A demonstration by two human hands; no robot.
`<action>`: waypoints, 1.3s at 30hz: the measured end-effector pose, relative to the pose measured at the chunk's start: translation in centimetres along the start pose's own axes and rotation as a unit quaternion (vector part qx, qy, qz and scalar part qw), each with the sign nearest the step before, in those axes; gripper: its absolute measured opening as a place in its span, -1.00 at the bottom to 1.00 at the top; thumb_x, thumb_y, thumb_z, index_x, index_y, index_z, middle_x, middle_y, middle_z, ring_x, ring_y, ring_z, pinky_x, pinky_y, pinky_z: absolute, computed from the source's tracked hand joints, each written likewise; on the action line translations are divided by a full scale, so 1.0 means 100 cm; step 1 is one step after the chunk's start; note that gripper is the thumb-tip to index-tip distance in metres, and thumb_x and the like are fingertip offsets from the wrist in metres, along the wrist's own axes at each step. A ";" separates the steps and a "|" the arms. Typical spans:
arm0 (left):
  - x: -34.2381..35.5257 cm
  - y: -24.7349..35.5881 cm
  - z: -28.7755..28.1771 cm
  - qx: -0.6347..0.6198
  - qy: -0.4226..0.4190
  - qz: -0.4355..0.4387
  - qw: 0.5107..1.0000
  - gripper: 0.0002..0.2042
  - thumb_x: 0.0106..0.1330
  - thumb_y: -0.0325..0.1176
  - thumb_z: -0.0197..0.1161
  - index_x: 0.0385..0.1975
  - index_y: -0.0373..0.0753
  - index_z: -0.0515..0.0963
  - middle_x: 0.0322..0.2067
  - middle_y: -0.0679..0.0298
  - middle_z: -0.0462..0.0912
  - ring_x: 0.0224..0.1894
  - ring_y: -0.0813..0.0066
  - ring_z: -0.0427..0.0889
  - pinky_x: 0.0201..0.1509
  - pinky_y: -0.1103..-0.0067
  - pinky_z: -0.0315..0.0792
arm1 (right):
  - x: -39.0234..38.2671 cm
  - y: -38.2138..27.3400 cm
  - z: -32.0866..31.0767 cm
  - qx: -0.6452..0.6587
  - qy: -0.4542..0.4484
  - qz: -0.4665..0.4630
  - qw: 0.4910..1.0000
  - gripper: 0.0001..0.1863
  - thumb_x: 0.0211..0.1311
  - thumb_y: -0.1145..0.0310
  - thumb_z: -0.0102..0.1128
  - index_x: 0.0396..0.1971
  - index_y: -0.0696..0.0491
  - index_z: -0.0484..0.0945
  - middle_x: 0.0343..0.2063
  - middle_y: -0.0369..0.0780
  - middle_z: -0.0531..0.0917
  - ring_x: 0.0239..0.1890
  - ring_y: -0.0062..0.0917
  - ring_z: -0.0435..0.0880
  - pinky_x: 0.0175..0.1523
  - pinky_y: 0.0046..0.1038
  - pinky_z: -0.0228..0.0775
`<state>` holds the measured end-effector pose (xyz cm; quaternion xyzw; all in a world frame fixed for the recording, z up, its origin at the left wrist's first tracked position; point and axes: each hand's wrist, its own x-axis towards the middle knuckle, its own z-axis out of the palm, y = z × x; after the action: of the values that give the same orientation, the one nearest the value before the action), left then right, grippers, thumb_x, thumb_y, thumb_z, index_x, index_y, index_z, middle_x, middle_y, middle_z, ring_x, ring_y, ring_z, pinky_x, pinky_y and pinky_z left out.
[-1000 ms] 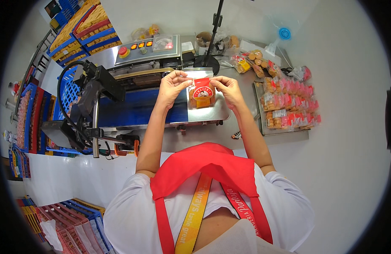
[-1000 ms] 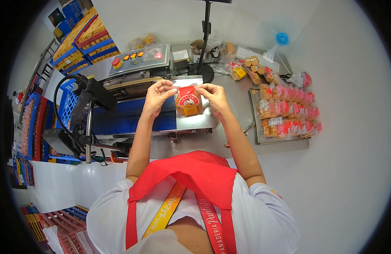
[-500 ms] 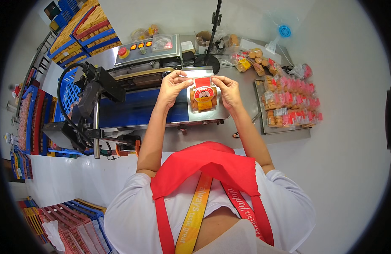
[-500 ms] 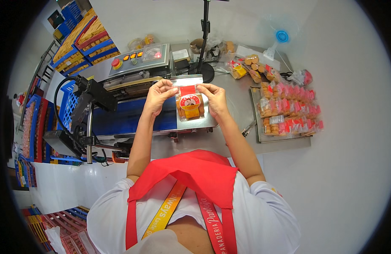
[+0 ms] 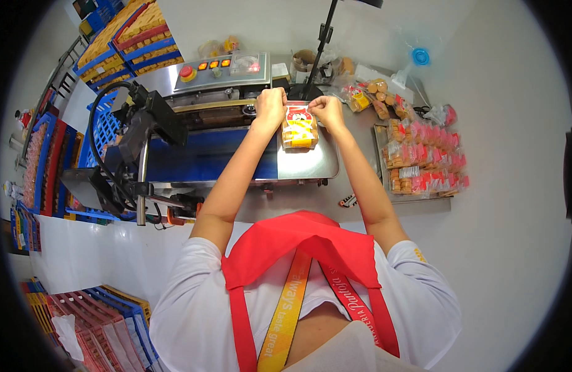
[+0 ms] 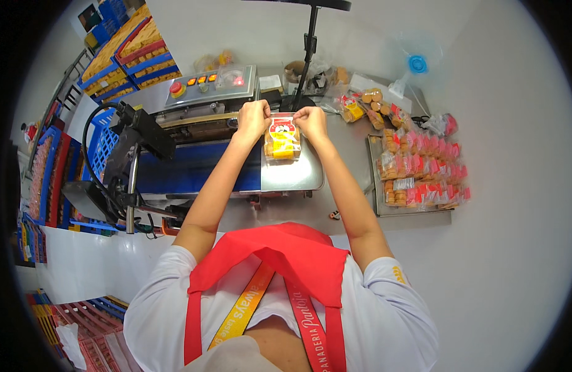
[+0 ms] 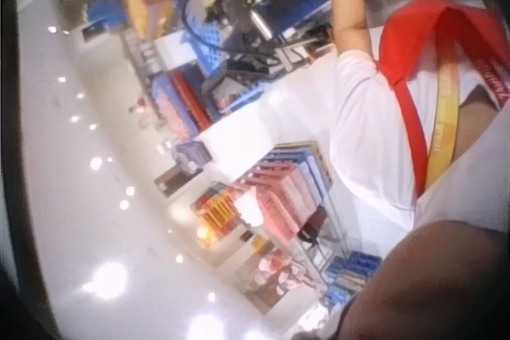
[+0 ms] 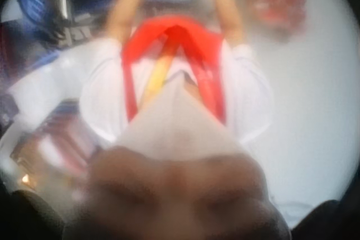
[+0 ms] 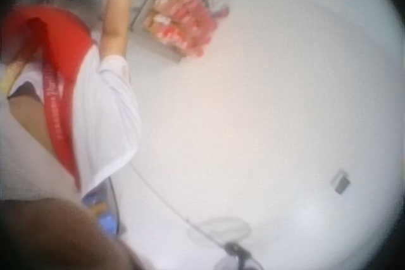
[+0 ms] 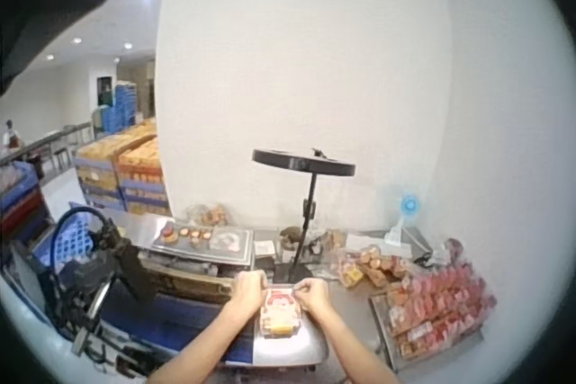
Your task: The person moves a metal tray on a stainless steel table, then repeatedly picks up individually wrapped bread rolls from a blue crate and places them onto the tray. The person then picks up each roll and places it into a packaging machine, which seals the roll in a plastic bag. The person then places the packaged roll onto the tray.
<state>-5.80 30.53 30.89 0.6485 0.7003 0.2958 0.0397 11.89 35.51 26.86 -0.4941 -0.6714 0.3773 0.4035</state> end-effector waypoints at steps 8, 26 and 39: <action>-0.004 0.005 0.004 0.055 -0.037 -0.005 0.998 -0.93 -0.09 -0.43 0.33 -0.56 -0.18 0.66 -0.50 0.04 0.63 -0.37 0.11 0.65 -0.22 0.33 0.52 | -0.005 -0.039 0.004 -0.496 -0.099 -0.292 0.812 -0.87 -0.05 0.41 0.17 -0.56 0.13 0.63 -0.48 -0.12 0.60 -0.18 -0.31 0.58 -0.23 -0.31 0.52; -0.092 -0.051 -0.056 -0.285 -0.099 -0.085 0.950 -0.50 0.12 -0.54 0.24 0.13 -0.27 0.39 -0.11 0.06 0.59 -0.15 0.42 0.62 -0.16 0.58 0.50 | -0.055 -0.067 0.076 -0.297 -0.038 -0.219 0.929 -0.54 0.16 0.01 0.06 -0.20 0.13 0.58 -0.21 0.07 0.45 -0.05 -0.12 0.39 -0.03 -0.23 0.40; -0.104 -0.054 -0.079 -0.090 0.051 -0.053 0.993 -0.49 0.09 -0.58 0.24 0.11 -0.27 0.35 0.08 0.11 0.33 0.05 0.24 0.47 0.05 0.45 0.45 | -0.203 0.126 -0.251 -0.603 0.265 0.155 0.736 -0.76 -0.09 0.40 0.28 -0.37 0.17 0.58 -0.14 -0.02 0.45 0.01 -0.16 0.37 0.04 -0.22 0.30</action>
<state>-12.41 18.09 31.52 0.5882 0.7053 0.3879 0.0782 43.12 21.45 21.77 -0.8110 -0.5384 -0.1954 0.1190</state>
